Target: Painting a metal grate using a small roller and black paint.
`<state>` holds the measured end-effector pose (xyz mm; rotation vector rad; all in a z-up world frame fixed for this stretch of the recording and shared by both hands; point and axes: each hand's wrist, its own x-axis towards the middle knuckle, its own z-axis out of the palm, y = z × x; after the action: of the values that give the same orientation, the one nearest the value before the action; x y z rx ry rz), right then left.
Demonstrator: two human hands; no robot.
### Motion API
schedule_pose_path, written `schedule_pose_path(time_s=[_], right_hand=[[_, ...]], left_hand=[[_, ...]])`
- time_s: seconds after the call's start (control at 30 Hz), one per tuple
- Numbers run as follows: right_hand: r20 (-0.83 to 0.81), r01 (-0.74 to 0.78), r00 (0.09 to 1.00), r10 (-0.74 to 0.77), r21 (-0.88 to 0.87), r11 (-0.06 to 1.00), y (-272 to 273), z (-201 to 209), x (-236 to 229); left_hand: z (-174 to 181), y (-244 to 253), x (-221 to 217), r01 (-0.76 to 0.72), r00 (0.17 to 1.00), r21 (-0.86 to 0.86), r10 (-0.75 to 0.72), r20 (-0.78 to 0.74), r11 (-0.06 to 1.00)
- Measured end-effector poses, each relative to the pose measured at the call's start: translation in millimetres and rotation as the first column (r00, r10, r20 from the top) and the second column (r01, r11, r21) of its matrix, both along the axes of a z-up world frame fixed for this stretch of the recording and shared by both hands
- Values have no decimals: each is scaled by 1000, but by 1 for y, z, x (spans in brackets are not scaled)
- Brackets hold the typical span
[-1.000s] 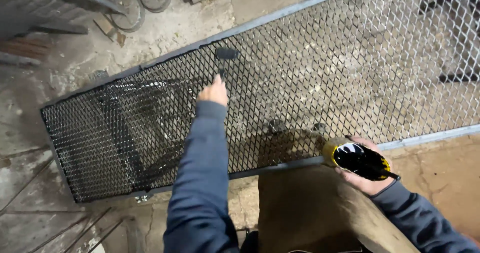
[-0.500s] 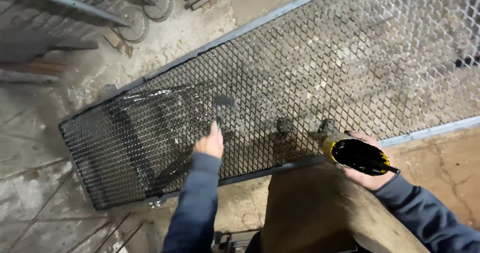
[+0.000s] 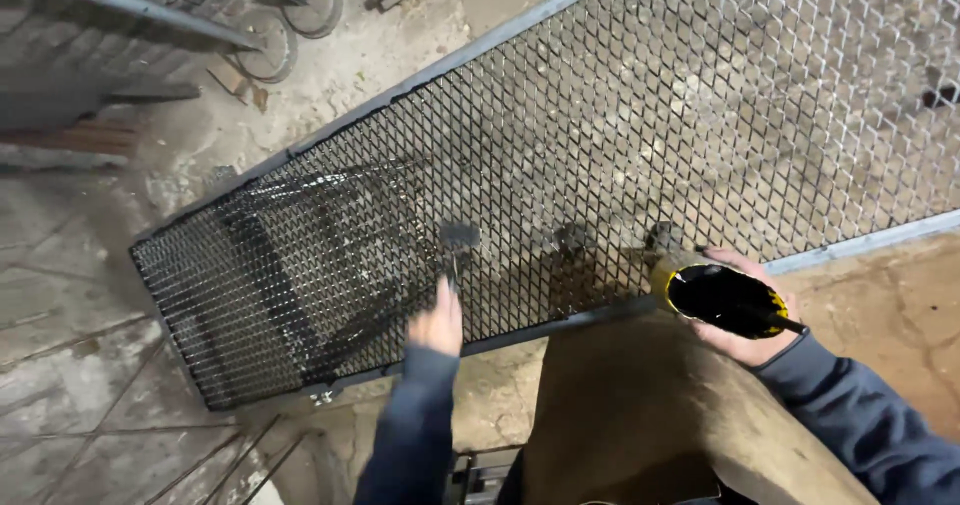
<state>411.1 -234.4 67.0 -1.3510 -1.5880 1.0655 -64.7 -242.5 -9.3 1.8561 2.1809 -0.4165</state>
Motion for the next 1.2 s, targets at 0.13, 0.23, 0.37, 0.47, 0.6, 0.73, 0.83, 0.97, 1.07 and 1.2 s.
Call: schedule_pose_path(time_s=[0.13, 0.23, 0.37, 0.47, 0.6, 0.73, 0.83, 0.97, 1.07, 1.2], right_hand=[[23, 25, 999, -22, -109, 994, -4, -10, 3], [58, -34, 998, 38, -71, 997, -2, -10, 5], [89, -59, 994, 64, -59, 996, -2, 0, 0], [-12, -41, 999, 40, -146, 988, -6, 5, -4], [104, -141, 985, 136, 41, 989, -3, 1, -3], [16, -71, 997, 73, -120, 990, -7, 3, -1], [16, 35, 999, -32, -176, 984, -6, -1, 1], [125, -77, 990, 67, 79, 994, -9, -8, 6], [27, -59, 998, 60, -19, 998, -9, -6, 1], [-298, -94, 954, 38, -175, 980, -3, -8, -4]], left_hand=[[-22, -103, -44, -83, 995, -55, 85, 51, 995], [-17, -75, -38, 147, 968, 340, -206, 145, 929], [11, 46, 16, 40, 996, -43, -37, 78, 998], [12, 98, 51, 0, 990, -64, 9, 140, 998], [31, 79, 68, -55, 985, -97, 70, 158, 994], [-14, -75, 7, 117, 993, 114, -116, -16, 987], [-21, -128, -31, 142, 922, 128, -179, 344, 981], [0, -62, 10, 151, 959, 98, -169, 225, 984], [13, 20, 57, -29, 983, -92, 45, 177, 995], [24, 23, 75, -49, 988, -28, 53, 148, 998]])
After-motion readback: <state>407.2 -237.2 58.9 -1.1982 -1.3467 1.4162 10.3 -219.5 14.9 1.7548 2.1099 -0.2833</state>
